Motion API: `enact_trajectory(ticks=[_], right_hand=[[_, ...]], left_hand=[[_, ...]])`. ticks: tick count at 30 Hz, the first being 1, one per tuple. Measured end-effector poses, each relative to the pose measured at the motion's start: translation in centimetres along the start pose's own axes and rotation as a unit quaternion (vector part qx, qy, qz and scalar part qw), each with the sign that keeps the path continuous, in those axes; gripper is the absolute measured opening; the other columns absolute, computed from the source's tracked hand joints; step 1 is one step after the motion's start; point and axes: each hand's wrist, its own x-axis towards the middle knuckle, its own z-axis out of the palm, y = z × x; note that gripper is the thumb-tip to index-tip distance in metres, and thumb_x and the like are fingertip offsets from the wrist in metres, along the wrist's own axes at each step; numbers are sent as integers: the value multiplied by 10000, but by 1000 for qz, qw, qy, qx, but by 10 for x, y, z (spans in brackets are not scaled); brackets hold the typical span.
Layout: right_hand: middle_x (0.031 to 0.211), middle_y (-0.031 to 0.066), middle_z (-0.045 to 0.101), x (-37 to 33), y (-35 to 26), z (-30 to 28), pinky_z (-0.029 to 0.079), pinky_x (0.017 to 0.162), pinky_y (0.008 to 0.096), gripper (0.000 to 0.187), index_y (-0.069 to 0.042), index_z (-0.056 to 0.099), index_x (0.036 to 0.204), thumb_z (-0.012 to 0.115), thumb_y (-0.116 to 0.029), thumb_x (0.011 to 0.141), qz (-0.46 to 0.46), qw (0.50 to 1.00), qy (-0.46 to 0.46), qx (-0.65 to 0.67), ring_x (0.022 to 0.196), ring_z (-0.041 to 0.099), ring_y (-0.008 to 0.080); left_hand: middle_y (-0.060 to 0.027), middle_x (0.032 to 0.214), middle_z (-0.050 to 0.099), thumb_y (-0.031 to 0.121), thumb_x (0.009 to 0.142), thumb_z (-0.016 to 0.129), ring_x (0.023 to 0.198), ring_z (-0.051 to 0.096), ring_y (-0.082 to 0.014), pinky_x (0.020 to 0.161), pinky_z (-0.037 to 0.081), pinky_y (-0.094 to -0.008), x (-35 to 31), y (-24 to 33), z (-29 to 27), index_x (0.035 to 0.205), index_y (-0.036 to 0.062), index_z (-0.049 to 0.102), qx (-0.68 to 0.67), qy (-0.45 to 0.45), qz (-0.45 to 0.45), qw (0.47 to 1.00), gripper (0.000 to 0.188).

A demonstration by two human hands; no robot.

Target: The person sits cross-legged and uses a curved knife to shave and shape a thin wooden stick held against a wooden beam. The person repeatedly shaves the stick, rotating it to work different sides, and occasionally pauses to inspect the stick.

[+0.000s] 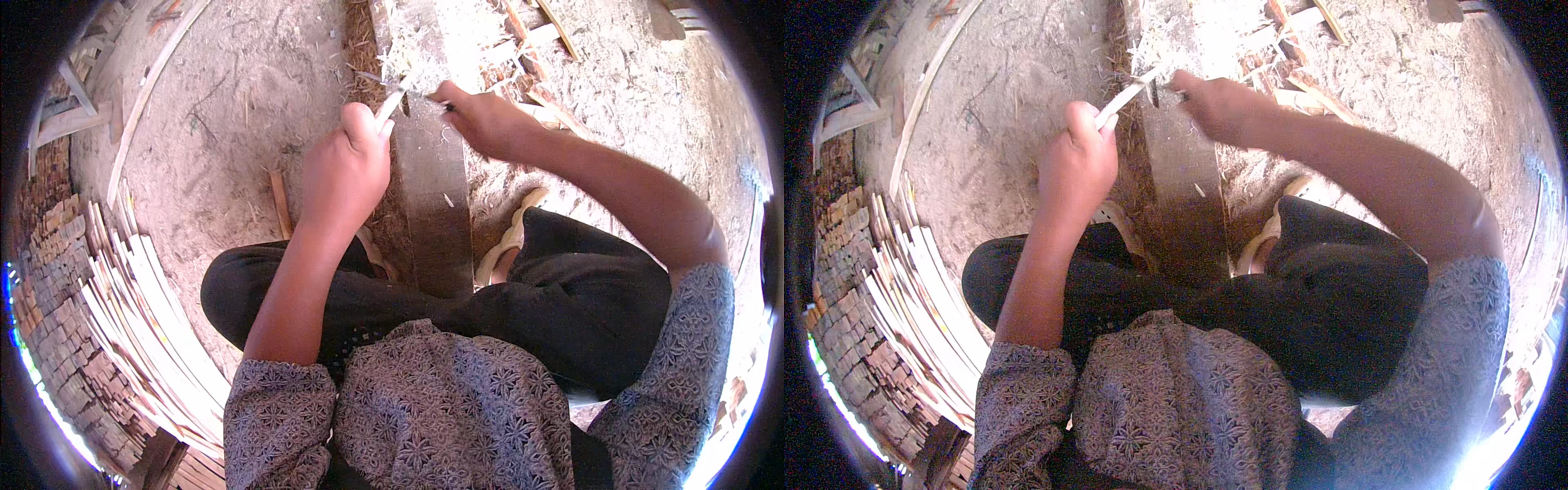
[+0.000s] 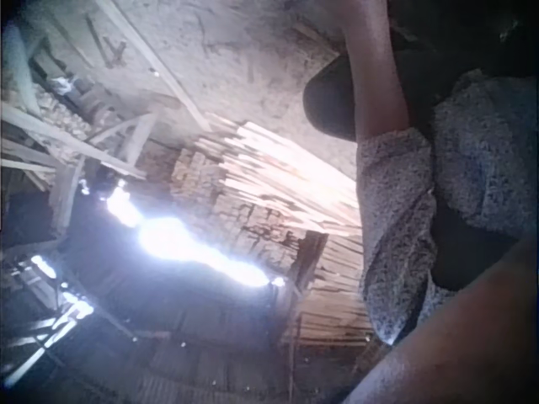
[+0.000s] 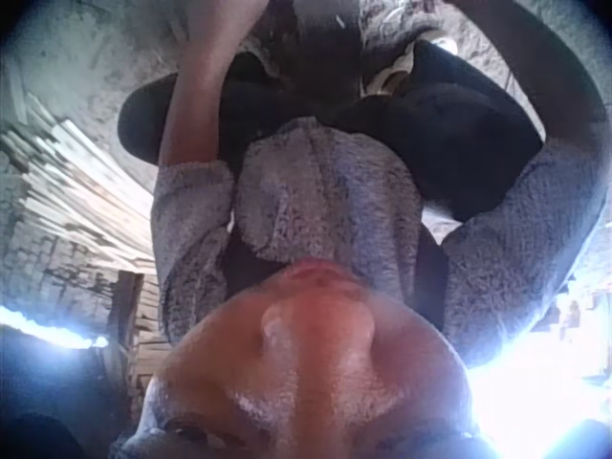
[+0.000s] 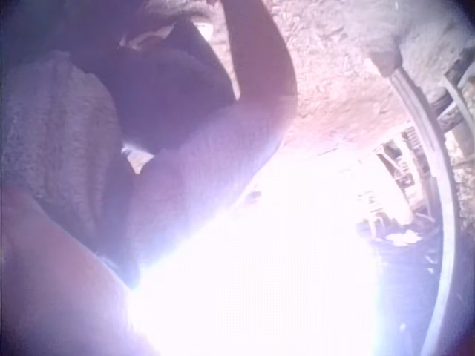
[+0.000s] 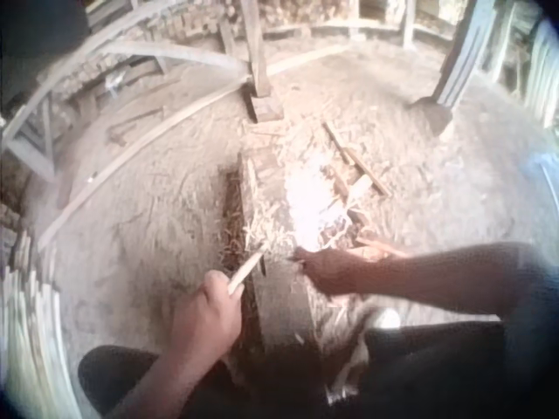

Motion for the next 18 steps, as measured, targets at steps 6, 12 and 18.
enact_trajectory(ticks=[6, 12, 18], right_hand=[[925, 210, 638, -8, 26, -4, 568, 630, 503, 296, -5, 465, 1252, 542, -162, 1013, -29, 994, -27, -106, 759, 704, 394], [756, 228, 662, -7, -30, -4, 536, 651, 487, 266, -80, 476, 1279, 500, -205, 1045, -57, 998, 15, 22, 753, 708, 383], [707, 199, 637, 25, 77, 8, 526, 630, 487, 251, -68, 483, 1258, 498, -207, 1049, 10, 994, 7, -108, 694, 696, 353]], left_hand=[[-269, 831, 691, 189, 979, 606, 780, 668, -492, 649, 517, -594, -2, -2, -1, 1126, 59, 433, -11, -10, -19, 1000, 262], [-262, 833, 690, 189, 978, 606, 775, 665, -494, 644, 512, -597, 0, -4, -4, 1129, 67, 425, 3, -3, -1, 1000, 265], [-254, 795, 678, 205, 981, 604, 735, 660, -485, 615, 508, -589, 2, -3, -2, 1086, 59, 412, -6, 5, 18, 1000, 262]])
